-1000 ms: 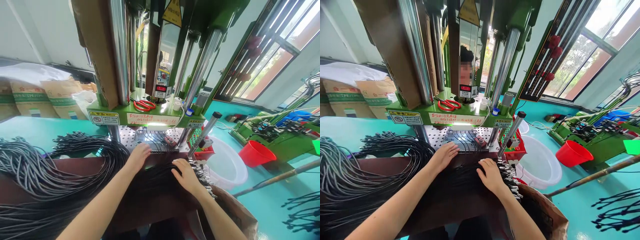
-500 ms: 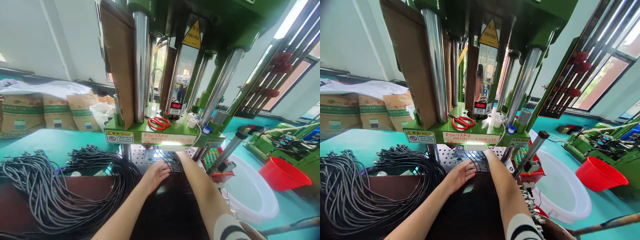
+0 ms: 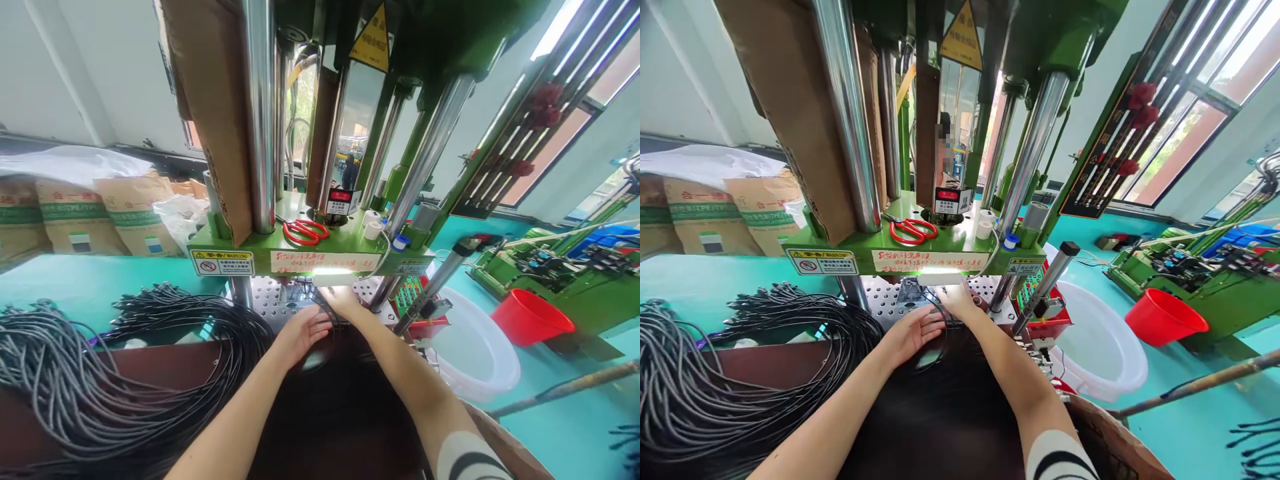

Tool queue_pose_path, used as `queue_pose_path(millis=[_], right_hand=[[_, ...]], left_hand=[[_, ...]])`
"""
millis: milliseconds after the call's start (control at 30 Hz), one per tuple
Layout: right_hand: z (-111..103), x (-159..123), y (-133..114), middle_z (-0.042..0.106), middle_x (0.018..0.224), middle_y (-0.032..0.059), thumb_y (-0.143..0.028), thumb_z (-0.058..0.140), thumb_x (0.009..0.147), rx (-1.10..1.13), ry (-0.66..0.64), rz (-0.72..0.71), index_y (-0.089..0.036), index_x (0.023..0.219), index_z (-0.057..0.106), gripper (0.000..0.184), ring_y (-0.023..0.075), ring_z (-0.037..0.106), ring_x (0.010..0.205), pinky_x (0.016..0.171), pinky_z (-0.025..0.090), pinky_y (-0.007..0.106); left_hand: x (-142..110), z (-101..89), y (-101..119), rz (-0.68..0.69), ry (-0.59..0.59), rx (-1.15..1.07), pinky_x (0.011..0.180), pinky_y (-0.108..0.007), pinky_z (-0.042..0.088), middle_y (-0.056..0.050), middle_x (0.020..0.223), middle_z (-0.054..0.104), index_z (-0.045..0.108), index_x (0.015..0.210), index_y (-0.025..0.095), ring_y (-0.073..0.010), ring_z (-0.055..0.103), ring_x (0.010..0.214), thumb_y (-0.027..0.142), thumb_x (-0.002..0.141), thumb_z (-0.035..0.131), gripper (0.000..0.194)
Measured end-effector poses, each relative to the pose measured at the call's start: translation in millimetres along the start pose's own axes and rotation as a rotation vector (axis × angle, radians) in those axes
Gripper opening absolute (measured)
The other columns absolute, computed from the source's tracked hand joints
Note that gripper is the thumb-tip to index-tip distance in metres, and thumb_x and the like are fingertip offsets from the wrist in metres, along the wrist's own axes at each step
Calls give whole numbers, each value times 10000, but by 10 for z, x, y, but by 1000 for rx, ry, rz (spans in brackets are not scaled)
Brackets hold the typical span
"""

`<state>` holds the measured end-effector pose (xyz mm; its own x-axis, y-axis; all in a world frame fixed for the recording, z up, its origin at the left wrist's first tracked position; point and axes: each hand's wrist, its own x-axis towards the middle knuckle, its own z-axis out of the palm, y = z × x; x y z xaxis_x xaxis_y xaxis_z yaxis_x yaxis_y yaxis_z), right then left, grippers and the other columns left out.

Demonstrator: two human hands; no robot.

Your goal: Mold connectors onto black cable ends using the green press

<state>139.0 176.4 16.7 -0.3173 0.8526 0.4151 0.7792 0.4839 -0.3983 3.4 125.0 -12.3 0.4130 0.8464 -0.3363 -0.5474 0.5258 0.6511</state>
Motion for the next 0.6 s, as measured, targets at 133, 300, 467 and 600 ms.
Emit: queue_pose_path(millis=[133, 300, 467, 600], right_hand=[[-502, -827, -53, 571, 989, 94, -175, 420, 802, -98, 9, -70, -159, 1132, 518, 345, 228, 505, 973, 887, 380, 368], [-1206, -2488, 477, 552, 1044, 128, -300, 373, 824, -293, 352, 430, -215, 1189, 444, 382, 260, 539, 949, 835, 443, 367], [-1518, -3876, 1114, 564, 1018, 200, -459, 422, 662, -646, 258, 977, -130, 1087, 523, 548, 399, 525, 975, 821, 424, 537], [-1548, -3593, 972, 535, 1133, 186, -473, 477, 653, -395, 311, 874, -168, 1099, 517, 542, 361, 493, 1074, 887, 421, 482]], left_hand=[[-63, -7, -8, 19, -24, 34, 646, -266, 517, -96, 843, 664, 518, 915, 152, -179, 654, 703, 133, 714, 589, 214], [-93, 57, -19, -27, 50, 2, 654, -287, 526, -125, 907, 646, 533, 889, 138, -195, 652, 745, 150, 741, 557, 151], [54, 184, -31, -85, 144, -87, 635, -276, 519, -117, 841, 636, 502, 735, 131, -181, 644, 718, 119, 749, 492, 21], [208, 289, -61, -83, 134, -74, 601, -289, 506, -92, 792, 630, 490, 720, 147, -180, 635, 672, 141, 751, 491, 31]])
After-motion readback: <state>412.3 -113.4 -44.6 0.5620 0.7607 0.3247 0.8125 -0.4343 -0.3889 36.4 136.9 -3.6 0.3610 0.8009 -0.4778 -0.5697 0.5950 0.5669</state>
